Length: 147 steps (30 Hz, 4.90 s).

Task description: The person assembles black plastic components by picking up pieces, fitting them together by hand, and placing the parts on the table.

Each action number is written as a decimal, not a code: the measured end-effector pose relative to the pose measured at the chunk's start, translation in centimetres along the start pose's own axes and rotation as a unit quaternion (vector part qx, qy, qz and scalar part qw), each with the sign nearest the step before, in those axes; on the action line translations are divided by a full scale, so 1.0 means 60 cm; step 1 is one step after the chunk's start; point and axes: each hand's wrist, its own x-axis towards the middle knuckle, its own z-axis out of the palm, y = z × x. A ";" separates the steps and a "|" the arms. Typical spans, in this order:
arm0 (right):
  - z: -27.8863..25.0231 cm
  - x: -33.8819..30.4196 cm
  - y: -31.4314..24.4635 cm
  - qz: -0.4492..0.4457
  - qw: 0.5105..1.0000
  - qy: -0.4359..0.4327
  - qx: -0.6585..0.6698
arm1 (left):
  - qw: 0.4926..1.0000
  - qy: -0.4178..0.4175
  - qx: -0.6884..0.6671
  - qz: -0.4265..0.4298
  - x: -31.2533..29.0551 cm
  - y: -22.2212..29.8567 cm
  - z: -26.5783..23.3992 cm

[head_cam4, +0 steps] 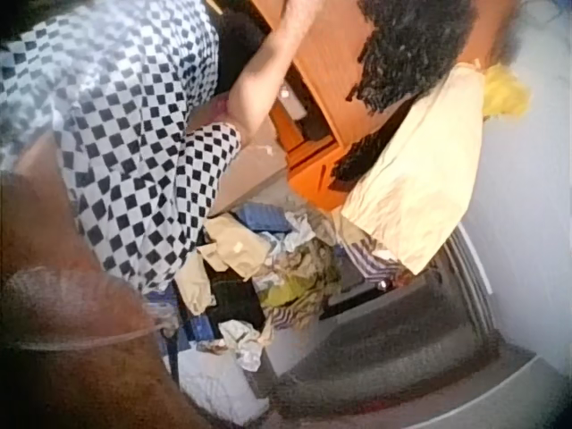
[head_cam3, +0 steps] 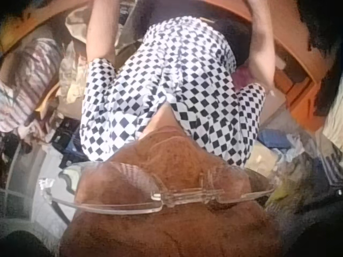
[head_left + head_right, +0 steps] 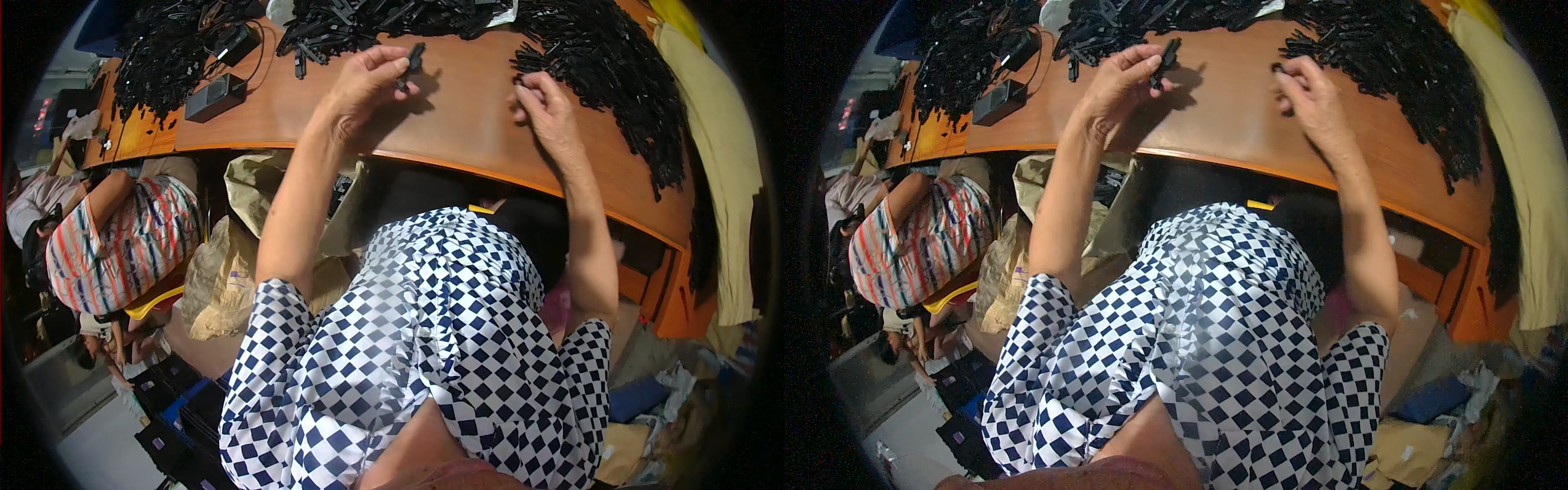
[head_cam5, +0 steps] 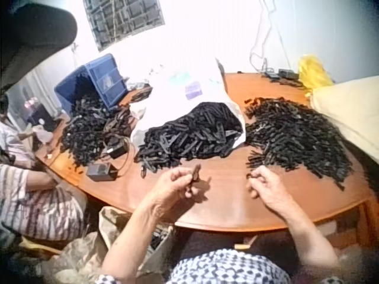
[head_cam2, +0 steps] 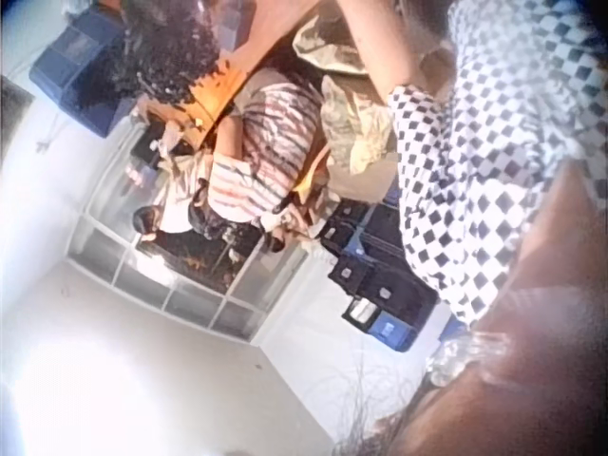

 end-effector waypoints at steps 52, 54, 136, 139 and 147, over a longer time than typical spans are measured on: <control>0.092 -0.103 -0.054 -0.109 0.972 0.120 -0.171 | 0.983 0.064 -0.153 0.084 -0.061 -0.078 0.164; 0.084 -0.102 -0.079 0.078 0.995 -0.014 -0.066 | 0.985 0.057 -0.140 0.088 -0.070 -0.069 0.156; 0.122 -0.045 -0.131 -0.081 0.978 -0.177 -0.068 | 0.937 0.055 0.289 0.187 -0.112 -0.013 0.057; 0.127 -0.033 -0.127 -0.158 0.966 -0.173 -0.108 | 0.927 0.052 0.330 0.171 -0.113 -0.009 0.056; 0.146 -0.040 -0.079 -0.111 0.991 -0.063 0.034 | 0.999 0.007 0.021 0.037 -0.112 0.016 0.069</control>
